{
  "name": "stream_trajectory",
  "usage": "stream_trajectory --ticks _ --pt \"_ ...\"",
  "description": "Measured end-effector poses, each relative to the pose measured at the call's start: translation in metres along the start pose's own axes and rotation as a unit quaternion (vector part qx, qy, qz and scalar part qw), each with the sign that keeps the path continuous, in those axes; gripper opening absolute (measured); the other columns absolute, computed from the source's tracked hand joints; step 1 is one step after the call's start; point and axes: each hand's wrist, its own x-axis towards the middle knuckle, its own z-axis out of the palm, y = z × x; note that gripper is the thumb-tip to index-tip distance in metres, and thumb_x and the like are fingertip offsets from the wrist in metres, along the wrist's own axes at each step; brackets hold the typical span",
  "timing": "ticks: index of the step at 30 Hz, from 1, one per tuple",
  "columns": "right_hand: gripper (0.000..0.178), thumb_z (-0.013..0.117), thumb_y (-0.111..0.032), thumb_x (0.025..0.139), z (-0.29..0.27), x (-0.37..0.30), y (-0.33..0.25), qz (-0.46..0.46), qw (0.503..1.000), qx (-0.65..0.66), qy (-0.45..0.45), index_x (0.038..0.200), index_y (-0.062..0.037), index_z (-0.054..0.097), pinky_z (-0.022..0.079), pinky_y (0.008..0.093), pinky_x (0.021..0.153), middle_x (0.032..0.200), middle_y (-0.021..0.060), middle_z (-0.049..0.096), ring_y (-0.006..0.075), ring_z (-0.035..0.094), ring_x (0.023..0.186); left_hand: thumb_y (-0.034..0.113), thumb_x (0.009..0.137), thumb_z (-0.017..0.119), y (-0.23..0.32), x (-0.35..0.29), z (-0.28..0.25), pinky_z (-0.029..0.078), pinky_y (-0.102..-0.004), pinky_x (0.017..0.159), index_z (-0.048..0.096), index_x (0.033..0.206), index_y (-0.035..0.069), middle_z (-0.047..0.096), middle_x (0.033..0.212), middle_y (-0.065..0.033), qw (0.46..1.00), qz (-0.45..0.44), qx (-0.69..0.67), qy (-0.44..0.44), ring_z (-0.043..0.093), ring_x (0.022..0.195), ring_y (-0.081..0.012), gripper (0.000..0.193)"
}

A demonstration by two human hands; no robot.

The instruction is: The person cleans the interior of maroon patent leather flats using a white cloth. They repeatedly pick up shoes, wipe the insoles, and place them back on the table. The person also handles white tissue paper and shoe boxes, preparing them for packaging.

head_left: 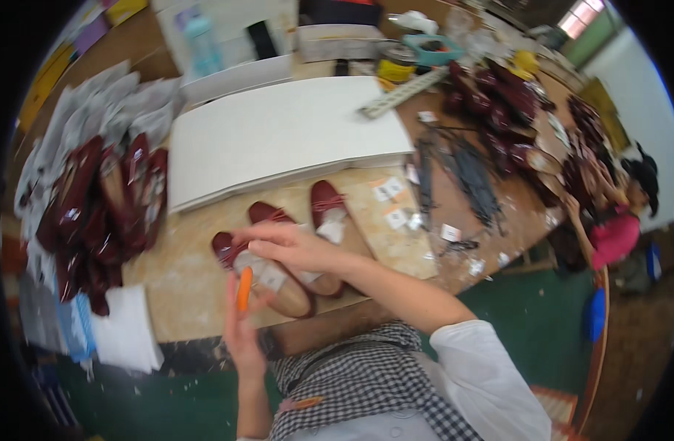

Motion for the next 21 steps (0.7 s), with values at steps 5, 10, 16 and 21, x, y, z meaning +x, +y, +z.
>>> stream_trajectory --ticks 5,10,16,21 --pt "0.056 0.03 -0.045 0.1 0.016 -0.061 -0.05 0.035 0.972 0.216 -0.086 0.124 -0.0001 0.054 0.034 0.0329 0.104 0.131 0.0125 0.052 0.0213 0.049 0.12 0.06 0.089 0.042 0.013 -0.002 0.041 0.056 -0.0419 0.054 -0.019 0.145 0.023 0.016 0.151 -0.0182 0.855 -0.121 -0.442 -0.241 0.063 0.065 -0.0335 0.091" --pt "0.052 0.041 -0.04 0.098 0.028 -0.105 -0.058 0.105 0.979 0.166 -0.06 0.131 -0.0007 0.046 0.036 0.0326 0.103 0.131 0.0124 0.052 0.022 0.049 0.12 0.062 0.085 0.046 0.006 0.003 0.055 0.056 -0.0397 0.054 -0.022 0.144 0.027 0.024 0.147 -0.0227 0.719 -0.193 -0.596 -0.3 0.064 0.062 -0.0342 0.097" --pt "0.054 0.051 -0.037 0.095 -0.016 -0.124 -0.031 0.026 0.984 0.04 -0.173 0.136 -0.002 0.041 0.037 0.033 0.101 0.129 0.0145 0.053 0.021 0.049 0.118 0.05 0.093 0.043 -0.023 0.002 0.058 0.047 -0.031 0.041 0.001 0.148 0.025 0.047 0.135 -0.0158 0.706 -0.207 -0.565 -0.374 0.061 0.053 -0.023 0.074" --pt "0.033 0.059 -0.019 0.086 -0.149 -0.175 -0.04 0.154 0.928 -0.287 0.18 0.116 -0.0053 0.058 0.05 0.0333 0.079 0.104 0.01 0.065 0.0219 0.062 0.093 0.041 0.095 0.047 -0.016 0.043 -0.016 0.044 -0.0243 0.045 0.051 0.132 0.015 0.066 0.109 -0.0078 0.768 -0.089 -0.594 -0.224 0.054 0.047 -0.0095 0.045"
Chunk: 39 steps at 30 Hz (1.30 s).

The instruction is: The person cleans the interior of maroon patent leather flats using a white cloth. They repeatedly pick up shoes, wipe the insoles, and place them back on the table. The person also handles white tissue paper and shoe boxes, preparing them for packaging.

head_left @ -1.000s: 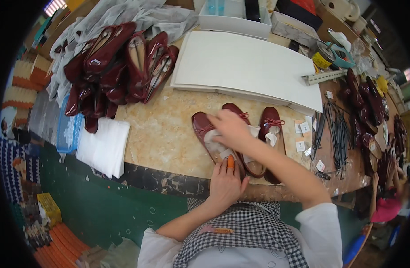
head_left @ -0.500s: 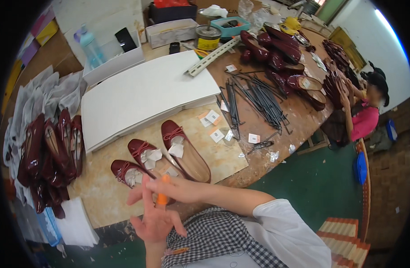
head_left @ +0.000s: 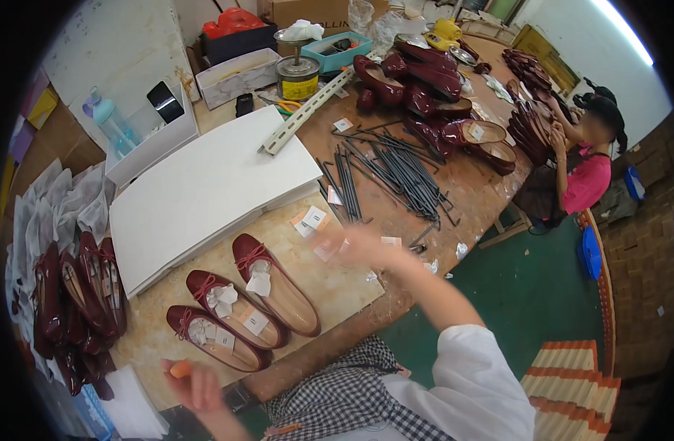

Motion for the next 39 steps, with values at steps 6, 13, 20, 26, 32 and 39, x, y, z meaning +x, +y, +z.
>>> stream_trajectory --ticks 6,13,20,26,32,39 --pt "0.026 0.059 -0.031 0.086 -0.115 -0.019 0.162 0.223 0.75 -0.457 0.423 0.087 -0.0054 0.057 0.052 0.0447 0.063 0.082 0.017 0.063 0.035 0.064 0.072 0.043 0.093 0.051 0.067 -0.08 -0.063 0.049 -0.0227 0.05 0.057 0.125 0.012 0.066 0.08 -0.0078 0.585 -0.075 0.669 0.452 0.061 0.057 -0.0101 0.045" --pt "0.023 0.059 -0.027 0.085 -0.084 0.009 0.154 0.157 0.798 -0.455 0.364 0.08 -0.0051 0.055 0.051 0.046 0.06 0.073 0.0167 0.065 0.0359 0.064 0.067 0.021 0.089 0.052 -0.036 -0.026 -0.064 0.048 -0.027 0.077 0.038 0.137 -0.001 0.06 0.109 -0.0133 0.606 -0.011 0.733 0.307 0.06 0.09 -0.0177 0.055" --pt "0.017 0.059 -0.024 0.081 -0.077 0.001 0.085 0.144 0.793 -0.431 0.405 0.087 -0.0093 0.055 0.05 0.0481 0.06 0.071 0.0159 0.065 0.0372 0.064 0.068 0.055 0.09 0.039 -0.03 -0.029 -0.029 0.055 -0.0495 0.072 0.042 0.131 -0.001 0.056 0.119 -0.0193 0.946 -0.047 0.142 0.288 0.063 0.089 -0.0351 0.07" --pt "0.037 0.068 -0.012 0.081 0.036 -0.004 -0.044 0.031 0.971 -0.062 0.23 0.116 -0.0043 0.061 0.039 0.0259 0.05 0.056 0.0042 0.053 0.0092 0.046 0.052 0.068 0.085 0.038 -0.054 0.005 -0.035 0.05 -0.0477 0.09 0.033 0.139 -0.001 0.049 0.13 -0.0215 0.925 -0.065 0.209 0.31 0.056 0.109 -0.0371 0.087" --pt "0.031 0.056 -0.016 0.09 0.128 0.0 -0.119 -0.058 0.995 0.085 -0.005 0.118 -0.0031 0.06 0.036 0.0284 0.047 0.054 0.0056 0.047 0.01 0.041 0.047 0.063 0.092 0.028 -0.056 0.019 -0.039 0.048 -0.0391 0.092 0.041 0.132 0.002 0.056 0.12 -0.0145 0.863 0.037 0.397 0.312 0.058 0.106 -0.0263 0.074" --pt "0.029 0.051 -0.012 0.093 0.137 0.016 -0.135 -0.058 0.994 0.09 0.025 0.12 -0.0018 0.06 0.032 0.0238 0.042 0.05 -0.0026 0.039 0.004 0.037 0.044 0.07 0.085 0.042 -0.054 0.015 -0.021 0.042 -0.0341 0.095 0.032 0.138 0.0 0.05 0.127 -0.0128 0.863 0.039 0.447 0.234 0.052 0.112 -0.0205 0.088"
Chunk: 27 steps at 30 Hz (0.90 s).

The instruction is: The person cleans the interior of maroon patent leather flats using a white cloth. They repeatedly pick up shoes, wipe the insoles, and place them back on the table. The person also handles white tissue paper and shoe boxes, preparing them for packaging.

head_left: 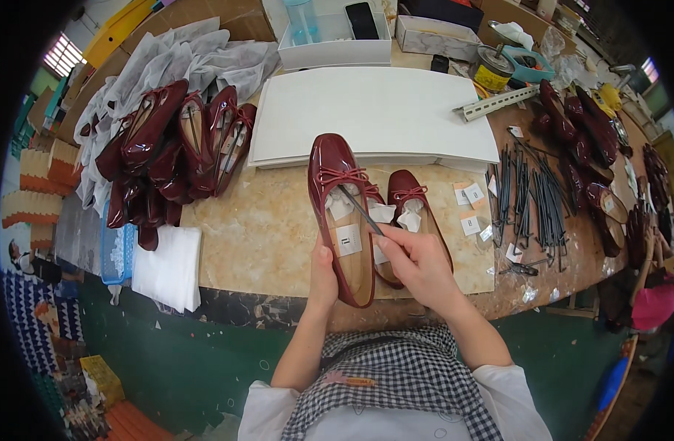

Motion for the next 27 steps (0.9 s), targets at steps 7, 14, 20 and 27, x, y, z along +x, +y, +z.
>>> stream_trajectory --ticks 7,14,20,27 --pt "0.026 0.056 -0.016 0.088 0.04 0.013 0.003 -0.14 0.965 -0.162 0.155 0.107 0.0007 0.062 0.042 0.037 0.044 0.057 0.0139 0.057 0.0274 0.056 0.046 0.068 0.088 0.034 -0.022 -0.016 0.003 0.038 -0.034 0.099 0.029 0.14 0.001 0.044 0.134 -0.0129 0.996 0.048 0.046 0.057 0.046 0.12 -0.0207 0.085" --pt "0.027 0.06 -0.016 0.086 0.022 0.003 0.036 -0.061 0.998 -0.013 -0.022 0.107 0.0003 0.062 0.047 0.0327 0.057 0.068 0.0164 0.063 0.0189 0.058 0.055 0.067 0.091 0.025 -0.053 -0.02 -0.016 0.047 -0.039 0.088 0.046 0.129 0.002 0.059 0.115 -0.0116 0.979 -0.105 -0.076 0.16 0.057 0.104 -0.0274 0.078" --pt "0.024 0.056 -0.02 0.089 -0.18 -0.028 0.142 0.05 0.846 -0.356 0.394 0.107 -0.005 0.061 0.051 0.0391 0.067 0.085 0.0164 0.067 0.0326 0.065 0.078 0.028 0.088 0.06 0.026 -0.026 -0.086 0.048 -0.0322 0.075 0.055 0.116 0.001 0.064 0.1 -0.0139 0.774 0.132 0.565 0.254 0.061 0.087 -0.0218 0.039" --pt "0.026 0.059 -0.032 0.086 -0.244 -0.033 0.22 0.214 0.749 -0.544 0.312 0.093 -0.0062 0.059 0.051 0.0482 0.066 0.077 0.0203 0.066 0.0409 0.064 0.074 0.022 0.084 0.06 -0.027 0.026 0.002 0.05 -0.0352 0.07 0.036 0.138 -0.003 0.066 0.093 -0.0153 0.924 -0.024 0.38 0.026 0.064 0.08 -0.0238 0.064"
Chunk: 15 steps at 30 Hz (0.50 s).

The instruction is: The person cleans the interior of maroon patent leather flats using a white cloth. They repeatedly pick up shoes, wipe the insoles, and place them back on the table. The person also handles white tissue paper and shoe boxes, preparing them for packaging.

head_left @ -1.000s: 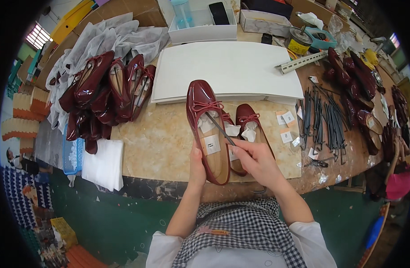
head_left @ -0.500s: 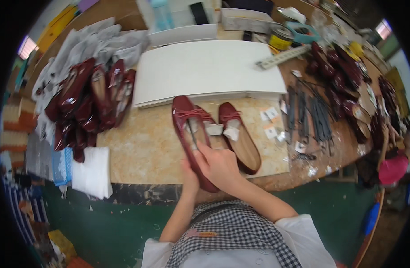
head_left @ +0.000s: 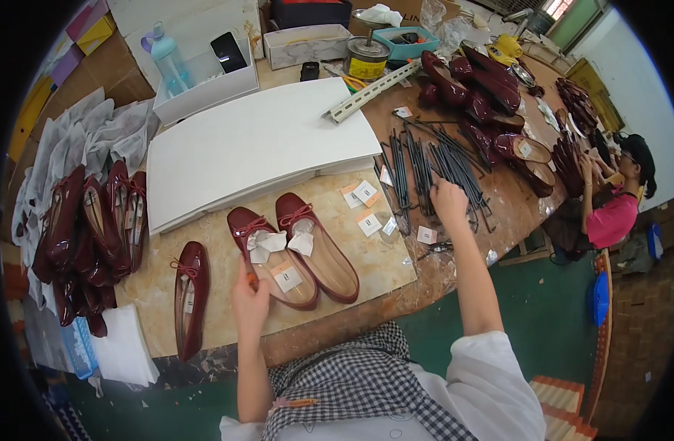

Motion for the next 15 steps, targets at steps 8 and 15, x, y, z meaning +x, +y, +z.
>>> stream_trajectory --ticks 8,15 --pt "0.024 0.062 -0.018 0.087 -0.087 -0.051 -0.112 -0.028 0.933 0.358 -0.034 0.108 -0.0061 0.059 0.041 0.0309 0.049 0.056 0.0079 0.057 0.0139 0.055 0.051 0.059 0.09 0.035 0.0 -0.03 -0.002 0.054 -0.0438 0.078 0.04 0.133 -0.001 0.056 0.12 -0.02 0.805 -0.241 -0.53 -0.117 0.062 0.094 -0.0329 0.074" --pt "0.03 0.061 -0.012 0.086 -0.135 -0.129 -0.221 -0.179 0.753 0.522 -0.358 0.114 -0.0035 0.062 0.032 0.0293 0.044 0.051 0.0073 0.048 0.0111 0.038 0.044 0.051 0.093 0.038 -0.009 -0.009 -0.015 0.046 -0.037 0.093 0.042 0.132 0.001 0.055 0.123 -0.0148 0.905 -0.104 -0.411 -0.024 0.056 0.11 -0.0232 0.063"
